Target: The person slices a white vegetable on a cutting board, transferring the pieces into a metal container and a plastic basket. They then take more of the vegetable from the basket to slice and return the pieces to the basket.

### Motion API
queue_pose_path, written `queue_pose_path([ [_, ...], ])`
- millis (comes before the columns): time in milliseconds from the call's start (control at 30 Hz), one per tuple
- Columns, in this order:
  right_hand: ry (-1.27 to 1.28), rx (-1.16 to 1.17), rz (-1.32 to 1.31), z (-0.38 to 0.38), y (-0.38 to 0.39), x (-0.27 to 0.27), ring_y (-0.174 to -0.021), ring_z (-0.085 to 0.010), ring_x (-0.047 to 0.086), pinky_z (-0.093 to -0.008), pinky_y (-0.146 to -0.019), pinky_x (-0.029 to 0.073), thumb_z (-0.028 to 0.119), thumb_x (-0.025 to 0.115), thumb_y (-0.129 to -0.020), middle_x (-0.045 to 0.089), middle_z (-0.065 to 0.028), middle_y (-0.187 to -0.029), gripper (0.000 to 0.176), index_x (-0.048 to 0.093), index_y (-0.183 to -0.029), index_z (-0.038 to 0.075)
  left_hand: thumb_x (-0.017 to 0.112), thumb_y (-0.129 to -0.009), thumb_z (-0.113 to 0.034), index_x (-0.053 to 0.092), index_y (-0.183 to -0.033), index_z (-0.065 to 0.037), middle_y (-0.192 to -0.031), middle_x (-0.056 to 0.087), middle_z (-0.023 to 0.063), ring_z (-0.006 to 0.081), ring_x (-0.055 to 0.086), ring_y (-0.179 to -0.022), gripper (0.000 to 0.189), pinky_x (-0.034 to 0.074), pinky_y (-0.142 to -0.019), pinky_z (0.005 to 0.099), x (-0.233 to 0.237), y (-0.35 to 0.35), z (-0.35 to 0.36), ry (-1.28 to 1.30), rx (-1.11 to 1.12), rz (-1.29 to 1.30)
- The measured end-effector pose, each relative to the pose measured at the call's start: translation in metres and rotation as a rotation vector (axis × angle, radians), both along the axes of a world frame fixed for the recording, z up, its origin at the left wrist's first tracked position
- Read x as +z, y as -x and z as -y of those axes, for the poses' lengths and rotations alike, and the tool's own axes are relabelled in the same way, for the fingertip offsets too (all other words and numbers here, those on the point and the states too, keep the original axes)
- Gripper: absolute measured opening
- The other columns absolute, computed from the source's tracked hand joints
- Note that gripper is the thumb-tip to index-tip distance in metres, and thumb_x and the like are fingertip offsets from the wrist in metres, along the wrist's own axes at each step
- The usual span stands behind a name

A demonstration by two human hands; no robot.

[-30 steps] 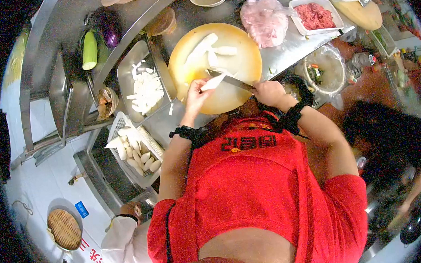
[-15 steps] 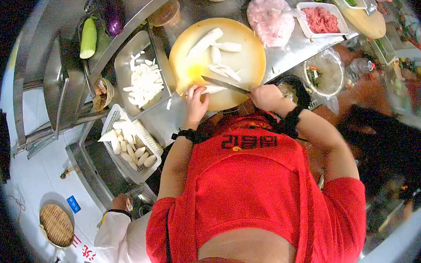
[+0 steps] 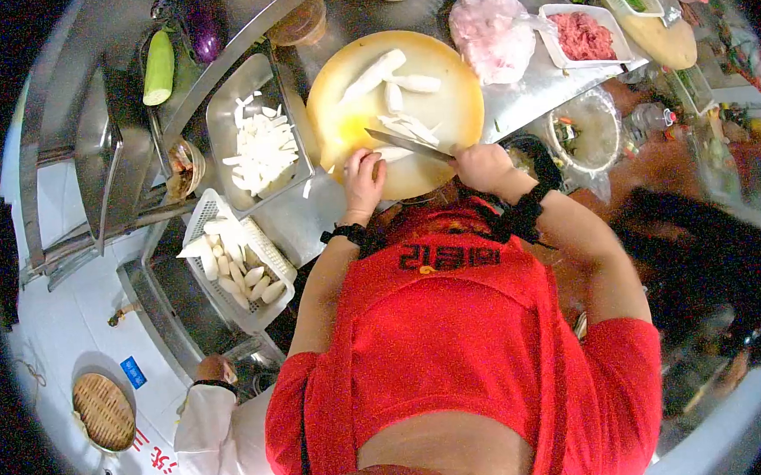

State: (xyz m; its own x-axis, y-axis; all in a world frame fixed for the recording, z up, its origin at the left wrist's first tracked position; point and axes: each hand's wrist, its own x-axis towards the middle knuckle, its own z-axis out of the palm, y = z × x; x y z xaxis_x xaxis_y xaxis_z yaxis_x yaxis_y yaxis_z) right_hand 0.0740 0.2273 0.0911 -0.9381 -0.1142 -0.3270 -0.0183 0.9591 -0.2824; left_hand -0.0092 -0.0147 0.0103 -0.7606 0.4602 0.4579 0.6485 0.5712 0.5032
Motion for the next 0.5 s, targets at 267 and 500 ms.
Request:
queue_pose_path([
  [267,-0.031,0.001,-0.039,0.008,0.001,-0.024,-0.063,-0.0328,0.064,-0.0440,-0.055,0.051,0.029,0.047,-0.088,0.063,-0.0164,-0.068,0.025,0.053,-0.091,0.004,0.065,-0.077,-0.011,0.059,-0.090,-0.008,-0.098,0.055,0.0075,0.0281,0.054,-0.089,0.015,0.043,-0.079,0.0388,-0.005,0.000,-0.004,-0.014,0.025,-0.019],
  [500,-0.003,0.010,0.028,0.011,-0.003,-0.018,-0.064,-0.0322,0.064,-0.0429,-0.055,0.051,0.025,0.046,-0.087,0.063,-0.0168,-0.070,0.023,0.054,-0.091,0.003,0.066,-0.077,-0.012,0.059,-0.087,-0.009,-0.100,0.053,0.0062,0.0250,0.055,-0.090,0.013,0.043,-0.079,0.0372,-0.009,-0.002,-0.005,-0.036,-0.002,-0.055],
])
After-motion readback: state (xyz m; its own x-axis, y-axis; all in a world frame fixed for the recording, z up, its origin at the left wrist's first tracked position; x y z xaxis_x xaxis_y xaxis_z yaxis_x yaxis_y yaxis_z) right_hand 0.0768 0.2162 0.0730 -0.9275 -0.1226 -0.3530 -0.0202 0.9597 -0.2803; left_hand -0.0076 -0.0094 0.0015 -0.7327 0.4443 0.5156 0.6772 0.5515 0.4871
